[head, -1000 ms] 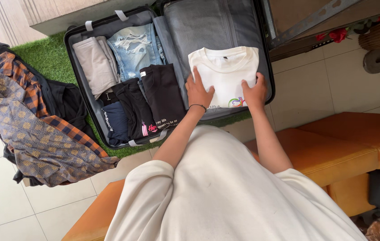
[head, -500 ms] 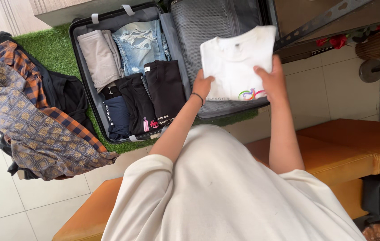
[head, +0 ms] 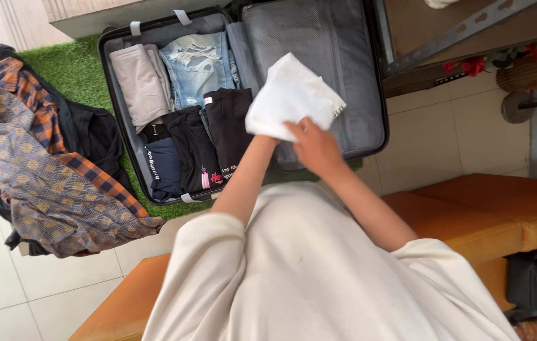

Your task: The person folds a white t-shirt and a patterned blue shirt by hand and places them into a suitcase that already contains other folded garments.

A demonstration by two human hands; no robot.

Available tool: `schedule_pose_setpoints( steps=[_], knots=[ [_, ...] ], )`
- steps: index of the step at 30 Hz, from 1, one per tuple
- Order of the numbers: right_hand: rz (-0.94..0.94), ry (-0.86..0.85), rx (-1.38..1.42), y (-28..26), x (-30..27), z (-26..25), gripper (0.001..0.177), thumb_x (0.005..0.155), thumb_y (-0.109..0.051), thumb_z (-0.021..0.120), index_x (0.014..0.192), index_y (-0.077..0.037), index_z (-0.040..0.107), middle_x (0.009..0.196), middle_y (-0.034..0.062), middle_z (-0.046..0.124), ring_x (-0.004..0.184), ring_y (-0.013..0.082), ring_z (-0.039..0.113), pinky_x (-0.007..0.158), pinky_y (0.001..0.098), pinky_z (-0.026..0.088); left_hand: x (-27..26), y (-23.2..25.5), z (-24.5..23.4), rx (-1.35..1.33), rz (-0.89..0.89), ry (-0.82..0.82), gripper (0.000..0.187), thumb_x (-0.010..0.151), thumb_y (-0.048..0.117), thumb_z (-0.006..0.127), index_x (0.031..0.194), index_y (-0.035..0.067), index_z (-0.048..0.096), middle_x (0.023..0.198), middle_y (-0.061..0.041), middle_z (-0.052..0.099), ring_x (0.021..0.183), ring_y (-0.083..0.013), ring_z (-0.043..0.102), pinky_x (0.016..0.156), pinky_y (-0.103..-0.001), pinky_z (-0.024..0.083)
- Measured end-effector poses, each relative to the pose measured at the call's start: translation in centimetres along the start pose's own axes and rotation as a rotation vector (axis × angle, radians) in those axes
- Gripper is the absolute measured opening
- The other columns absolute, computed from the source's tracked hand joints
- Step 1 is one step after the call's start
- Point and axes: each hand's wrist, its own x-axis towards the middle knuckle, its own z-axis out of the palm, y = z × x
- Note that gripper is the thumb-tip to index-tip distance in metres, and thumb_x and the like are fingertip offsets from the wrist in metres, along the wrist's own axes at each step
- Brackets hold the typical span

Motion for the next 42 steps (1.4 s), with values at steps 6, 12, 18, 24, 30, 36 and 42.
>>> schedule_pose_setpoints(
  steps=[6, 12, 18, 24, 30, 36, 42],
  knots=[
    [-0.114, -0.068, 0.255, 1.5, -2.1, 5.9, 0.054, 0.086, -0.01, 0.071, 0.138, -0.014, 0.06, 0.109, 0.0122, 0.06, 0.097, 0.0355, 0.067, 0.08, 0.0467, 0.055, -8.1, -0.3, -8.3, 0.28, 0.008, 0.162, 0.054, 0.097, 0.015, 0.058, 0.149, 0.006, 0.047, 0.142, -0.009, 0.062, 0.124, -0.0241, 0.064, 0.1, -0.036, 0.055],
    [-0.109, -0.313, 0.286, 4.3, -1.3, 5.4, 0.044, 0.095, -0.028, 0.071, 0.137, -0.018, 0.063, 0.119, 0.0094, 0.065, 0.114, 0.03, 0.063, 0.097, 0.04, 0.051, -15.6, 6.2, -5.2, 1.259, 0.266, 0.323, 0.074, 0.086, 0.002, 0.073, 0.153, 0.016, 0.044, 0.138, -0.011, 0.062, 0.116, -0.0251, 0.068, 0.096, -0.032, 0.054],
    [-0.344, -0.027, 0.044, 7.5, 1.9, 6.6, 0.057, 0.104, -0.031, 0.059, 0.154, -0.005, 0.047, 0.162, 0.0176, 0.041, 0.152, 0.0333, 0.036, 0.122, 0.0494, 0.027, -17.1, 6.6, -4.4, 2.132, 0.785, 0.079, 0.082, 0.077, -0.006, 0.064, 0.151, 0.025, 0.049, 0.164, -0.01, 0.035, 0.151, -0.0314, 0.034, 0.117, -0.05, 0.031],
    [-0.431, -0.111, -0.261, 7.8, 2.4, 11.1, 0.068, 0.104, -0.046, 0.048, 0.158, -0.005, 0.038, 0.169, 0.0154, 0.027, 0.157, 0.0289, 0.023, 0.125, 0.0588, 0.01, -15.3, 5.1, -7.6, 2.243, 0.626, -0.149, 0.08, 0.077, 0.003, 0.066, 0.152, 0.023, 0.048, 0.165, -0.005, 0.032, 0.154, -0.0242, 0.025, 0.119, -0.053, 0.026],
    [-0.414, -0.076, -0.225, 7.3, 1.9, 10.7, 0.066, 0.104, -0.043, 0.049, 0.157, -0.004, 0.039, 0.168, 0.0146, 0.029, 0.156, 0.0289, 0.024, 0.125, 0.0578, 0.011, -14.5, 4.8, -9.9, 2.272, 0.774, -0.152, 0.066, 0.087, 0.004, 0.066, 0.149, 0.022, 0.055, 0.161, -0.004, 0.046, 0.152, -0.0231, 0.034, 0.117, -0.048, 0.032],
    [-0.461, -0.06, -0.125, 5.3, 4.5, 11.1, 0.062, 0.107, -0.038, 0.05, 0.155, -0.001, 0.04, 0.169, 0.0152, 0.032, 0.159, 0.0279, 0.025, 0.128, 0.0546, 0.012, -15.0, 4.9, -10.3, 2.284, 0.901, -0.189, 0.056, 0.088, 0.007, 0.066, 0.143, 0.018, 0.061, 0.151, -0.002, 0.058, 0.15, -0.0252, 0.04, 0.118, -0.049, 0.034],
    [-0.406, -0.001, -0.141, 6.4, 9.7, 13.8, 0.065, 0.106, -0.038, 0.05, 0.157, 0.001, 0.038, 0.167, 0.015, 0.032, 0.155, 0.0264, 0.026, 0.125, 0.0552, 0.011, -15.7, 4.9, -9.8, 2.247, 0.899, -0.132, 0.056, 0.089, 0.004, 0.064, 0.143, 0.02, 0.064, 0.146, 0.0, 0.063, 0.148, -0.0236, 0.044, 0.119, -0.047, 0.034]
  ],
)
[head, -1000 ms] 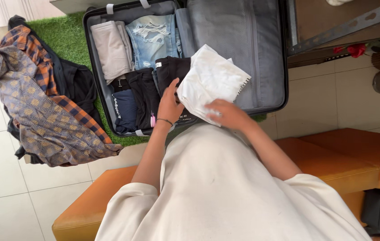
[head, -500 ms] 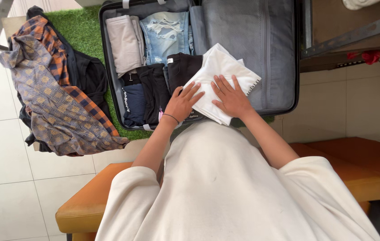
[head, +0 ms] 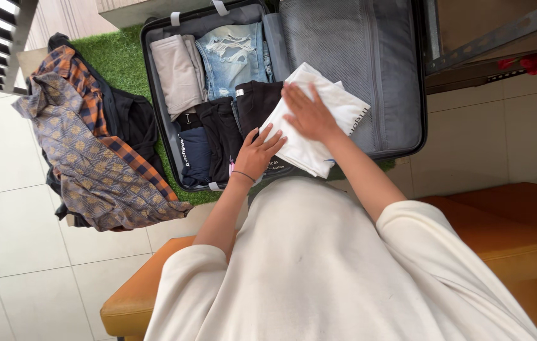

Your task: The person folds a white t-shirt and a patterned blue shirt by hand and places them into a suitcase that already contains other folded garments.

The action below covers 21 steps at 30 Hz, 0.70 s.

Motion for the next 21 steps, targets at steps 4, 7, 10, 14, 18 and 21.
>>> schedule_pose_setpoints(
  steps=[4, 7, 10, 14, 18, 21],
  knots=[
    [0.057, 0.018, -0.015, 0.8, 0.5, -1.3, 0.065, 0.108, -0.037, 0.051, 0.158, 0.002, 0.037, 0.168, 0.0155, 0.032, 0.157, 0.0282, 0.026, 0.126, 0.0551, 0.011, 0.0, 0.1, 0.0, -0.014, -0.021, 0.024, 0.051, 0.091, 0.004, 0.063, 0.139, 0.021, 0.065, 0.144, 0.002, 0.064, 0.146, -0.0213, 0.047, 0.118, -0.047, 0.036],
    [0.025, 0.126, 0.024, -0.4, -1.7, -4.0, 0.06, 0.107, -0.031, 0.053, 0.155, 0.003, 0.042, 0.166, 0.0183, 0.035, 0.156, 0.0314, 0.028, 0.125, 0.0556, 0.014, 0.1, -0.2, -0.3, 0.004, 0.023, 0.039, 0.048, 0.091, 0.006, 0.062, 0.137, 0.02, 0.067, 0.141, 0.001, 0.067, 0.144, -0.0223, 0.05, 0.115, -0.046, 0.037],
    [0.004, 0.012, 0.118, -1.7, -6.5, -6.4, 0.049, 0.103, -0.012, 0.051, 0.151, -0.003, 0.049, 0.164, 0.0159, 0.041, 0.155, 0.0297, 0.033, 0.127, 0.0534, 0.02, 0.4, -0.9, -0.8, -0.017, 0.05, -0.01, 0.047, 0.094, 0.008, 0.067, 0.14, 0.019, 0.064, 0.147, 0.002, 0.062, 0.148, -0.0213, 0.045, 0.117, -0.045, 0.036],
    [0.091, -0.028, 0.058, -2.5, -12.8, -6.9, 0.057, 0.091, 0.004, 0.047, 0.147, -0.007, 0.054, 0.161, 0.012, 0.046, 0.155, 0.0278, 0.037, 0.127, 0.0516, 0.025, 2.2, -2.2, -2.6, -0.059, 0.037, -0.133, 0.068, 0.079, 0.008, 0.071, 0.146, 0.016, 0.059, 0.158, -0.009, 0.049, 0.149, -0.0268, 0.036, 0.115, -0.046, 0.033],
    [0.108, -0.025, -0.028, -2.1, -15.1, -5.0, 0.058, 0.093, 0.004, 0.05, 0.148, -0.015, 0.054, 0.16, 0.0127, 0.046, 0.152, 0.0296, 0.036, 0.124, 0.053, 0.026, 5.1, -3.4, -3.3, -0.005, 0.13, -0.234, 0.089, 0.065, 0.008, 0.075, 0.15, 0.017, 0.053, 0.163, -0.01, 0.037, 0.151, -0.0268, 0.028, 0.118, -0.049, 0.027],
    [0.095, 0.024, -0.084, -1.9, -15.0, -4.2, 0.055, 0.096, -0.003, 0.056, 0.148, -0.02, 0.057, 0.159, 0.0106, 0.048, 0.15, 0.0295, 0.037, 0.121, 0.0518, 0.028, 6.8, -4.4, -2.7, 0.113, 0.231, -0.262, 0.088, 0.064, 0.005, 0.075, 0.148, 0.026, 0.057, 0.165, -0.004, 0.04, 0.153, -0.0229, 0.03, 0.119, -0.046, 0.028]
  ],
)
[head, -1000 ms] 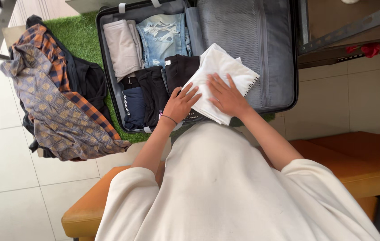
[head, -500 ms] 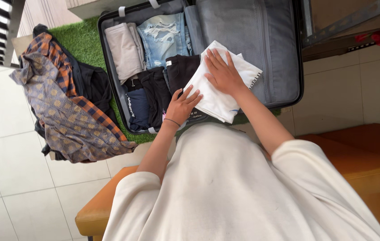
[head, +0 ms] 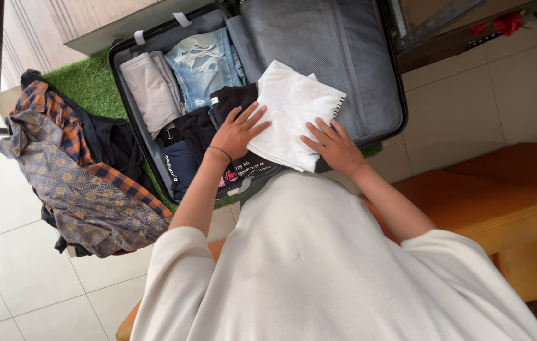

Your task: The person folds a white t-shirt and a patterned blue shirt by hand and places them into a suitcase that already contains other folded garments.

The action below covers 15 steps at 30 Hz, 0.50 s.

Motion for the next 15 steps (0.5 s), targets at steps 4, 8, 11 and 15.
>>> schedule_pose_setpoints(
  steps=[4, 8, 11, 15],
  knots=[
    [-0.037, 0.095, -0.054, 0.1, 0.5, 0.0, 0.049, 0.095, -0.013, 0.067, 0.142, -0.025, 0.062, 0.158, 0.0027, 0.05, 0.151, 0.0243, 0.04, 0.122, 0.0495, 0.031, 0.7, -1.0, -0.5, -0.188, 0.026, -0.045, 0.069, 0.064, 0.005, 0.075, 0.13, 0.024, 0.069, 0.155, -0.002, 0.052, 0.149, -0.0228, 0.038, 0.117, -0.048, 0.033],
    [-0.041, 0.064, 0.141, 0.4, 0.3, -0.7, 0.051, 0.085, -0.021, 0.072, 0.135, -0.017, 0.065, 0.151, 0.0102, 0.053, 0.145, 0.0333, 0.04, 0.117, 0.0557, 0.029, 1.2, -1.8, -0.9, -0.313, 0.003, -0.036, 0.058, 0.064, 0.005, 0.075, 0.119, 0.023, 0.074, 0.146, 0.0, 0.062, 0.145, -0.0229, 0.044, 0.111, -0.047, 0.038],
    [0.05, 0.072, 0.283, 1.5, -0.4, -0.1, 0.05, 0.085, -0.008, 0.069, 0.135, -0.018, 0.067, 0.155, 0.007, 0.057, 0.153, 0.0304, 0.041, 0.126, 0.0509, 0.028, 1.8, -2.6, 0.3, -0.503, -0.071, -0.008, 0.042, 0.075, 0.01, 0.076, 0.115, 0.02, 0.075, 0.137, 0.0, 0.069, 0.141, -0.0245, 0.05, 0.107, -0.046, 0.04],
    [0.279, 0.208, 0.667, 2.6, -0.3, 2.4, 0.047, 0.086, -0.008, 0.064, 0.133, -0.008, 0.065, 0.143, 0.0136, 0.064, 0.142, 0.0334, 0.05, 0.117, 0.0471, 0.035, 3.4, -3.1, 2.9, -0.594, -0.292, 0.098, 0.036, 0.091, 0.026, 0.072, 0.123, 0.011, 0.069, 0.118, -0.012, 0.071, 0.116, -0.0314, 0.061, 0.103, -0.046, 0.044]
  ],
)
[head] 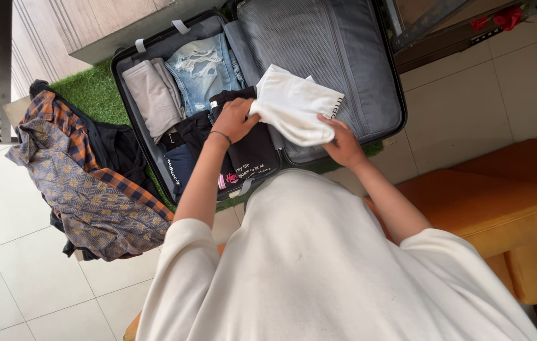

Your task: The person folds a white t-shirt and a patterned blue shirt by hand and places them into a suitcase that already contains other folded garments.

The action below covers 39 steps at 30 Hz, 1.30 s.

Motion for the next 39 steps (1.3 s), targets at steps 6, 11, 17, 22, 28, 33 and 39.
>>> schedule_pose_setpoints(
  steps=[6, 11, 17, 22, 28, 33, 39],
  knots=[
    [0.421, 0.269, 0.412, 0.9, 1.3, 1.4, 0.036, 0.103, -0.023, 0.06, 0.135, -0.005, 0.058, 0.122, 0.0086, 0.071, 0.112, 0.0153, 0.066, 0.095, 0.0298, 0.051, 3.6, -0.5, 3.3, 0.081, -0.154, 0.175, 0.035, 0.101, 0.04, 0.06, 0.11, 0.006, 0.067, 0.089, -0.017, 0.071, 0.091, -0.0361, 0.067, 0.092, -0.048, 0.045],
    [0.591, 0.407, 0.62, 1.8, 3.4, 1.2, 0.031, 0.104, -0.027, 0.061, 0.124, -0.004, 0.064, 0.112, 0.0054, 0.073, 0.102, 0.01, 0.068, 0.089, 0.0261, 0.052, 6.4, -0.2, 4.9, 0.192, -0.318, 0.189, 0.038, 0.102, 0.044, 0.052, 0.104, 0.009, 0.068, 0.083, -0.017, 0.074, 0.083, -0.0368, 0.071, 0.091, -0.05, 0.045],
    [0.844, 0.544, 0.471, 4.1, 5.6, 2.6, 0.024, 0.1, -0.026, 0.064, 0.106, -0.004, 0.068, 0.096, 0.0064, 0.074, 0.085, 0.0148, 0.068, 0.076, 0.0315, 0.054, 8.6, 0.4, 5.1, 0.264, -0.479, 0.147, 0.042, 0.1, 0.047, 0.049, 0.104, 0.012, 0.07, 0.088, -0.015, 0.076, 0.086, -0.0341, 0.072, 0.09, -0.053, 0.045],
    [0.628, 0.638, 0.067, 5.2, 5.5, 3.6, 0.043, 0.095, -0.024, 0.064, 0.127, 0.0, 0.052, 0.113, 0.0176, 0.07, 0.103, 0.0301, 0.07, 0.092, 0.0412, 0.053, 8.8, 1.5, 5.8, 0.329, -0.432, 0.345, 0.033, 0.091, 0.037, 0.061, 0.109, 0.009, 0.064, 0.104, -0.013, 0.072, 0.085, -0.0315, 0.073, 0.081, -0.052, 0.047],
    [0.412, 0.58, -0.128, 2.1, 6.0, 3.4, 0.071, 0.097, -0.029, 0.077, 0.141, 0.01, 0.037, 0.133, 0.0323, 0.045, 0.125, 0.0449, 0.043, 0.104, 0.0513, 0.035, 9.4, 0.0, 8.8, 0.514, -0.332, 0.446, 0.016, 0.09, 0.024, 0.061, 0.1, 0.011, 0.06, 0.091, -0.008, 0.066, 0.081, -0.0299, 0.07, 0.077, -0.048, 0.048],
    [0.571, 0.538, -0.218, 3.5, 7.0, 2.9, 0.044, 0.092, -0.034, 0.076, 0.115, -0.002, 0.056, 0.126, 0.0228, 0.054, 0.118, 0.0389, 0.054, 0.101, 0.0467, 0.044, 10.3, -1.6, 10.4, 0.54, -0.394, 0.407, 0.008, 0.097, 0.018, 0.056, 0.101, 0.012, 0.059, 0.09, -0.007, 0.067, 0.081, -0.0287, 0.071, 0.078, -0.047, 0.049],
    [0.733, 0.472, -0.186, 4.6, 6.4, 3.1, 0.035, 0.096, -0.032, 0.069, 0.112, -0.004, 0.056, 0.119, 0.0196, 0.061, 0.112, 0.038, 0.06, 0.095, 0.0474, 0.048, 11.2, -1.7, 9.6, 0.382, -0.418, 0.351, 0.017, 0.095, 0.019, 0.056, 0.111, 0.015, 0.061, 0.099, -0.008, 0.072, 0.083, -0.031, 0.072, 0.078, -0.049, 0.048]
  ],
)
